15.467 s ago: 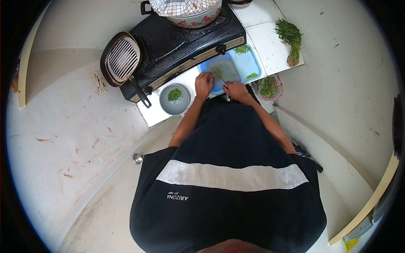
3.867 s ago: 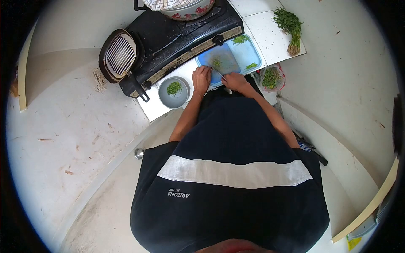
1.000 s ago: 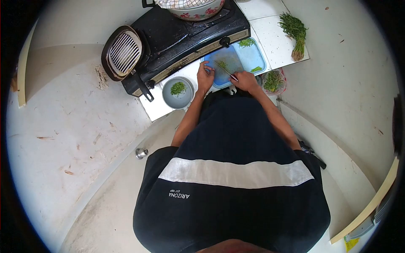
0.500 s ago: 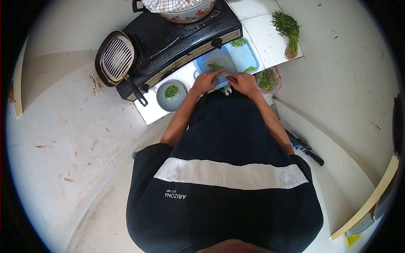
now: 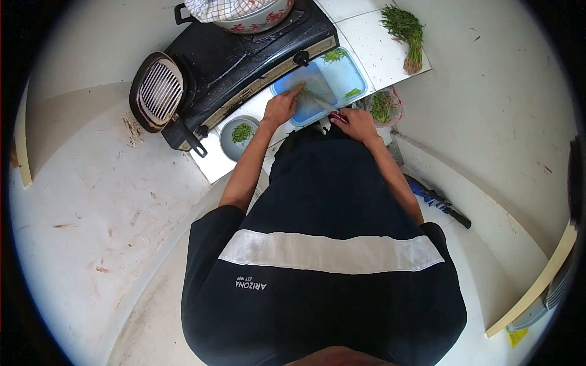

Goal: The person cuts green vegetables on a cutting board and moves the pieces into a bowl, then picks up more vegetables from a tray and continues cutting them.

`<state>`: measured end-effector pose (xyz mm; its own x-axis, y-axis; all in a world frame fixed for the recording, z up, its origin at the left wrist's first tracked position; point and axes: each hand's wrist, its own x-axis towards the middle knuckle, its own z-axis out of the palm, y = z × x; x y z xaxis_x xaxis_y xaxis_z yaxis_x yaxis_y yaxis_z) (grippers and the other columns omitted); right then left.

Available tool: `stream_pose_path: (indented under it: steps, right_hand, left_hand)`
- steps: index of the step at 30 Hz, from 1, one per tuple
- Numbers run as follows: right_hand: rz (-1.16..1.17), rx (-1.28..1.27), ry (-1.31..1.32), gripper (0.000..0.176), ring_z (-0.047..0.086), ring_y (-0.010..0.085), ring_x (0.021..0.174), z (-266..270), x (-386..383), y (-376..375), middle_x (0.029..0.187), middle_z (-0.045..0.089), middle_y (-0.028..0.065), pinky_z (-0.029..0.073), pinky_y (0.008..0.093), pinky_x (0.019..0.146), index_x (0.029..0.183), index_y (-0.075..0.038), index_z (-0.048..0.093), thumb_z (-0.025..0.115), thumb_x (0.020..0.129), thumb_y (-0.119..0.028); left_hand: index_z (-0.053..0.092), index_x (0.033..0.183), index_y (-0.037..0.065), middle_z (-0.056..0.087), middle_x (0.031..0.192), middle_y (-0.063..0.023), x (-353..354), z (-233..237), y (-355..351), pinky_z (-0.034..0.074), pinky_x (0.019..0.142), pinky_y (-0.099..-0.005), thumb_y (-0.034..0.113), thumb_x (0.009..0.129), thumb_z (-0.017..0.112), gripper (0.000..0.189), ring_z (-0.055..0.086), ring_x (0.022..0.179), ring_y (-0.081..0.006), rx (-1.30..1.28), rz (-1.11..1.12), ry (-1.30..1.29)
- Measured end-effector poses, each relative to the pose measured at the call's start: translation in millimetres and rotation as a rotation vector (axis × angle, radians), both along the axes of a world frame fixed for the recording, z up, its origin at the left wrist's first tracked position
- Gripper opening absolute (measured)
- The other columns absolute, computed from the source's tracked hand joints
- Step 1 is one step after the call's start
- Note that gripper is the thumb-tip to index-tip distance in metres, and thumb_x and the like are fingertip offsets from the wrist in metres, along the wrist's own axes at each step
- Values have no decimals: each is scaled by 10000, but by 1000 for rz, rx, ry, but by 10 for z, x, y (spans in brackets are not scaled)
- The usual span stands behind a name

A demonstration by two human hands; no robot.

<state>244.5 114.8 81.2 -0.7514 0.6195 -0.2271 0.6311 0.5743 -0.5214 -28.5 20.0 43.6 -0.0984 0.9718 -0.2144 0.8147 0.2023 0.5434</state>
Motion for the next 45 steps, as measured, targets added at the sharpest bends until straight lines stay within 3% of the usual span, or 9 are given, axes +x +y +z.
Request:
stream_pose_path:
  steps: [5, 9, 11, 12, 14, 18, 23, 37, 45]
  right_hand:
    - [-205, -149, 64, 457, 638, 408, 646, -77, 292, -66, 647, 626, 176, 502, 476, 612, 824, -31, 663, 696, 928, -474]
    - [-336, -186, -9, 465, 681, 362, 647, 25, 493, -99, 676, 670, 170, 511, 468, 630, 825, -30, 683, 672, 940, -480]
    - [-489, -384, 103, 478, 613, 217, 499, -50, 620, -126, 596, 636, 123, 482, 371, 532, 843, 16, 676, 676, 969, -445]
    - [-505, -381, 103, 478, 613, 217, 499, 21, 643, -117, 596, 636, 123, 482, 371, 532, 843, 16, 676, 676, 969, -445]
    - [-632, -595, 123, 475, 581, 127, 476, 158, 684, -93, 589, 642, 75, 455, 312, 490, 853, 16, 687, 648, 995, -435]
    - [-721, -764, 146, 467, 579, 129, 481, 253, 796, -55, 598, 643, 60, 445, 289, 478, 864, 2, 695, 632, 1002, -440]
    - [-764, -998, 225, 487, 566, 129, 481, 199, 798, -3, 620, 650, 76, 435, 278, 465, 893, 4, 706, 620, 998, -463]
    - [-767, -1120, 235, 509, 584, 133, 491, 91, 784, 163, 650, 674, 86, 450, 265, 460, 899, 21, 730, 671, 953, -482]
    - [-773, -1112, 238, 485, 572, 126, 491, 107, 787, 141, 644, 661, 71, 441, 258, 462, 919, 12, 728, 669, 959, -468]
  left_hand:
    - [607, 1353, 133, 702, 1110, -216, 217, -55, 211, 562, 848, -499, 142, 942, 573, 412, 681, 964, -417, 196, -17, -124]
    - [685, 1216, 69, 696, 1070, -222, 471, -105, 545, 554, 860, -479, 113, 934, 588, 301, 674, 969, -410, 214, -93, -210]
    - [697, 1191, 59, 698, 1048, -220, 615, -124, 715, 557, 855, -469, 98, 924, 598, 287, 682, 943, -396, 183, -112, -287]
    - [709, 1166, 49, 699, 1026, -219, 669, -169, 810, 560, 851, -458, 83, 914, 608, 273, 691, 917, -382, 156, -114, -355]
    - [722, 1145, 44, 705, 1010, -216, 781, -255, 972, 563, 849, -447, 80, 904, 622, 263, 699, 899, -366, 109, -104, -401]
    - [740, 1125, 35, 734, 1008, -199, 924, -627, 1156, 579, 816, -405, 87, 904, 648, 245, 732, 876, -311, 61, -136, -364]
    - [750, 1090, 19, 742, 1004, -204, 1024, -717, 1241, 578, 846, -404, 105, 896, 659, 231, 733, 906, -317, 12, -147, -344]
    - [754, 1043, 0, 748, 969, -216, 1168, -589, 1250, 583, 852, -384, 85, 884, 645, 211, 746, 905, -307, -39, -77, -403]
    - [730, 960, -13, 764, 915, -157, 1198, -626, 1273, 585, 829, -360, 19, 890, 631, 126, 751, 873, -274, 7, -18, -496]
